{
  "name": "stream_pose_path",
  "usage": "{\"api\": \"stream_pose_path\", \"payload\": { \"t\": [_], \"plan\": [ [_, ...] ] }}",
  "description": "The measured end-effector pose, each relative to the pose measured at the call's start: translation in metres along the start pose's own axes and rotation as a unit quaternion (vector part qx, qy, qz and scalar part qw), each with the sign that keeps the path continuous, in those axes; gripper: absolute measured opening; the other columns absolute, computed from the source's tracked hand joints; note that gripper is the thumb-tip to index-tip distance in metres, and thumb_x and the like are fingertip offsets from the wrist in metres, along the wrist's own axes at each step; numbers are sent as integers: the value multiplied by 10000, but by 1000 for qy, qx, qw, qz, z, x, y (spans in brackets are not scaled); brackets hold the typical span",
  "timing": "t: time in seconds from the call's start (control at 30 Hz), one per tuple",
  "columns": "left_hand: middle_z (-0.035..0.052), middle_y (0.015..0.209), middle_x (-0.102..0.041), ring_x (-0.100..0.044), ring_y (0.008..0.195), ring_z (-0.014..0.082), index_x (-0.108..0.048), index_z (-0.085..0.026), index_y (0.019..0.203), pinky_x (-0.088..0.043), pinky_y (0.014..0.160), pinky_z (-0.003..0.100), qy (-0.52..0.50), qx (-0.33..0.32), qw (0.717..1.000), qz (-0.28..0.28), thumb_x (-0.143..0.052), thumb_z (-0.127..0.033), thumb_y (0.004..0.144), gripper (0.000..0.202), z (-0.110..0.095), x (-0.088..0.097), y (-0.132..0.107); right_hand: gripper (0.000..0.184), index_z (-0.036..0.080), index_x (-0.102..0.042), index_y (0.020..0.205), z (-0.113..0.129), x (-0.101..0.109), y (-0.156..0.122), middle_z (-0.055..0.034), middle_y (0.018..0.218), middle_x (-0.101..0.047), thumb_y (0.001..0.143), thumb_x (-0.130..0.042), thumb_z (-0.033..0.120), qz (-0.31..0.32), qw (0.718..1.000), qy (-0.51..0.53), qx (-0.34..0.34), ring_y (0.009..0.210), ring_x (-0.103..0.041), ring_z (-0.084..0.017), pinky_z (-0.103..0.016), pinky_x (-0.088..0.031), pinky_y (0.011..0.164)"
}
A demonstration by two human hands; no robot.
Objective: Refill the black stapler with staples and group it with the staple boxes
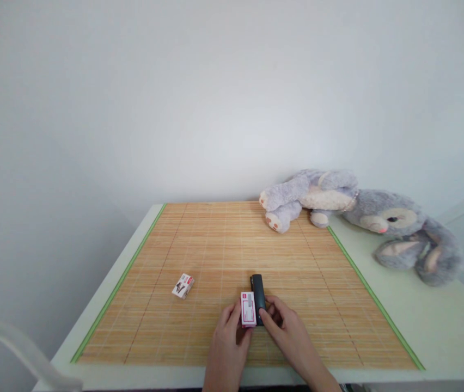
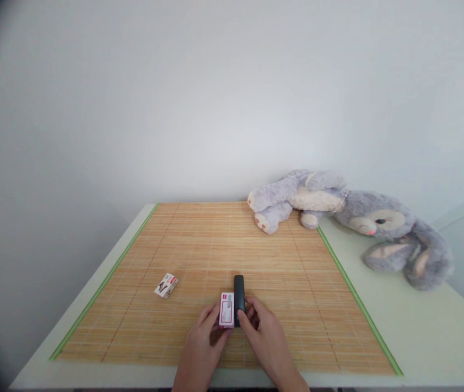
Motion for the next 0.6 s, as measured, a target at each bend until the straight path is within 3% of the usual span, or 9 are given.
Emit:
{"api": "stream_pose_path", "payload": {
  "t": [0.23, 0.47, 0.53, 0.6],
  "plan": [
    [70, 1155, -706, -686, 1086, 249, -709, -290, 1287, -547, 989, 409, 64, -17, 998, 17, -580, -240, 910, 401, -1, 7, -3, 347, 208, -667, 1161, -1, 0, 0, 6, 794, -655, 1002, -552, 494, 9, 1000, -5, 9, 728, -622, -187, -297, -462, 679],
    [59, 1153, -716, -698, 1047, 237, -661, -296, 1367, -573, 961, 399, 60, -24, 997, 30, -633, -282, 905, 463, 2, 5, -3, 364, 210, -655, 1205, -2, 1, -1, 3, 812, -660, 1005, -547, 494, 8, 1000, -3, 12, 733, -622, -189, -301, -469, 690],
    [57, 1218, -713, -692, 1086, 246, -622, -305, 1411, -570, 992, 412, 66, -32, 997, 17, -707, -329, 873, 545, 1, 14, -4, 390, 209, -642, 1254, -4, 2, -2, 2, 819, -661, 1003, -551, 494, 10, 1000, -1, 9, 736, -624, -191, -306, -474, 697],
    [62, 1257, -708, -678, 1123, 259, -637, -300, 1384, -558, 1021, 441, 89, -46, 994, -40, -724, -416, 880, 524, 2, 36, -1, 421, 209, -627, 1303, -7, 2, -3, 2, 824, -660, 1003, -550, 494, 11, 1000, 5, 7, 738, -623, -192, -310, -477, 700]
  ]
}}
Point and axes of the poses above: each hand's wrist, its own y-axis towards the middle knuckle, its own x-axis out of the back of the hand, z = x × y, the point moved 2 cm from there along y, towards the middle knuckle
